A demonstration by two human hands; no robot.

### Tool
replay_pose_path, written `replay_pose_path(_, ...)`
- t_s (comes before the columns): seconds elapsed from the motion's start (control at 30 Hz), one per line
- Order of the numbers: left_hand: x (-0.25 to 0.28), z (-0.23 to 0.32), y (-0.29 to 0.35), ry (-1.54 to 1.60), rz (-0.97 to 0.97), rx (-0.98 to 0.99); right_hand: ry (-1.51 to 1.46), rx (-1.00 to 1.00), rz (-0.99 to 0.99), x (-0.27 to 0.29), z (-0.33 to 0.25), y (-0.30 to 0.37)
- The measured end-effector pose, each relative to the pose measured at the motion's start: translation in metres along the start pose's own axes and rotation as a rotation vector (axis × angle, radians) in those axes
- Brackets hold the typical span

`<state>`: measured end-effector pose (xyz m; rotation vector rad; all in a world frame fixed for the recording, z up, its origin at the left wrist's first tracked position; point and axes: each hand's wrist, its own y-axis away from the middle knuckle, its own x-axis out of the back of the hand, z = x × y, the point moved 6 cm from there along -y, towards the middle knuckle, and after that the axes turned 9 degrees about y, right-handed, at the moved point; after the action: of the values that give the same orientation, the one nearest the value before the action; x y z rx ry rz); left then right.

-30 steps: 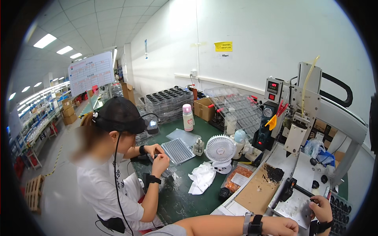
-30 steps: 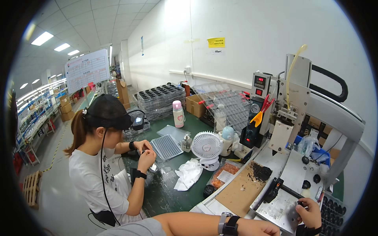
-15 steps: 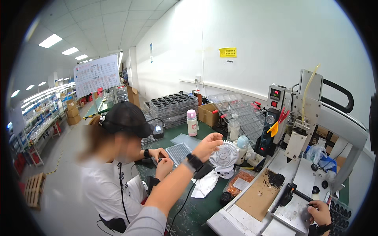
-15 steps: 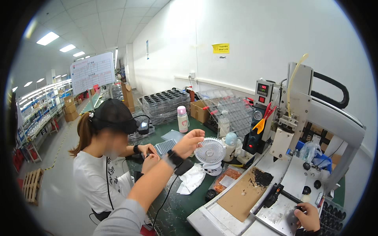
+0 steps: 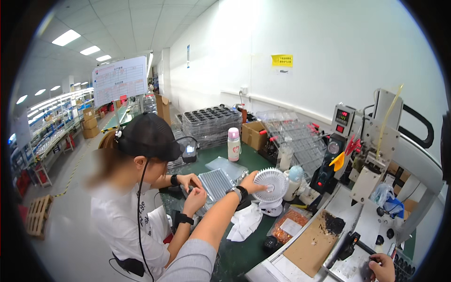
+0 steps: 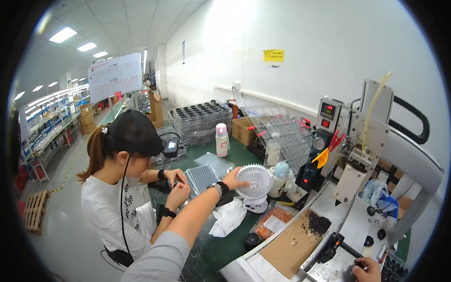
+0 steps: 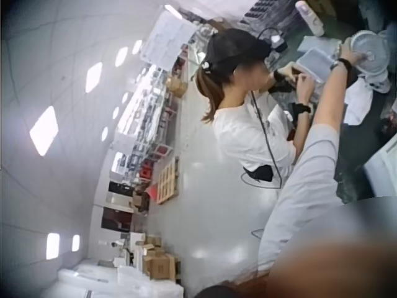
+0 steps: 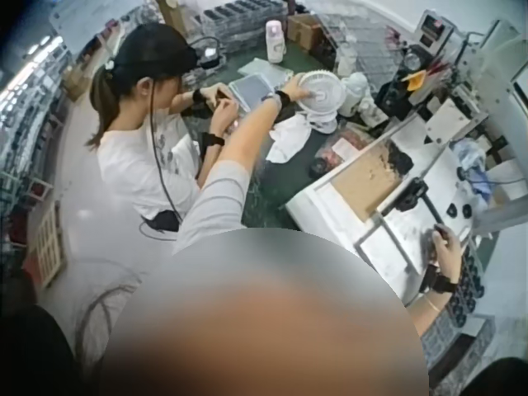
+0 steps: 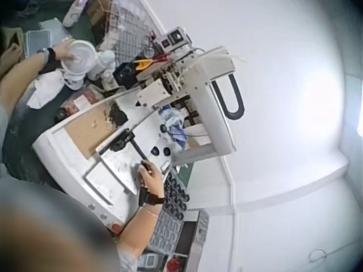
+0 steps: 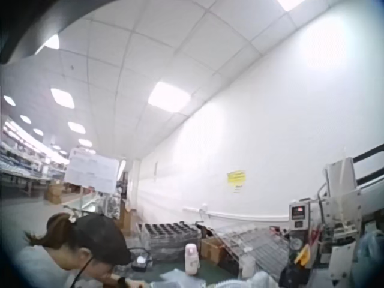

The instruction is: Assembling small electronic components at a manual assembly station.

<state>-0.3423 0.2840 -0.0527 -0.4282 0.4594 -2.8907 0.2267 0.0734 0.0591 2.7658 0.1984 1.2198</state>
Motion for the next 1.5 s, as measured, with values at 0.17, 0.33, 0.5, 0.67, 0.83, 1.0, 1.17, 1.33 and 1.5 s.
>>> replay_pose_path(0.17,-0.011,0.028,0.013,-0.172,0.090,-0.061,-0.017,-0.019,0.001,0.003,0.006,-0.003)
replay_pose_path(0.33,-0.009,0.026,0.021,-0.023,0.024,-0.006,-0.061,0.046,0.061,0.002,0.024,-0.019)
replay_pose_path(0.5,-0.009,0.009,0.020,-0.132,0.108,-0.054,-0.079,0.025,0.057,0.006,0.030,-0.017)
replay_pose_path(0.67,-0.012,0.005,0.020,-0.162,0.117,-0.049,-0.085,0.039,0.093,0.006,0.030,-0.013)
replay_pose_path(0.83,-0.003,0.025,0.034,-0.235,0.178,-0.046,-0.069,0.017,0.052,0.001,0.020,-0.018)
replay_pose_path(1.0,-0.001,0.017,0.025,-0.139,0.120,-0.002,-0.090,0.011,0.037,0.002,0.016,-0.013)
replay_pose_path(1.17,-0.002,0.024,0.021,-0.225,0.061,0.043,-0.013,0.047,0.082,0.003,0.018,-0.009)
replay_pose_path(1.33,0.000,0.019,0.017,-0.213,-0.034,0.050,0.041,0.047,0.070,0.002,0.014,-0.007)
replay_pose_path(1.5,0.006,0.012,0.005,-0.159,-0.078,0.007,0.001,0.031,0.037,0.001,0.008,-0.009)
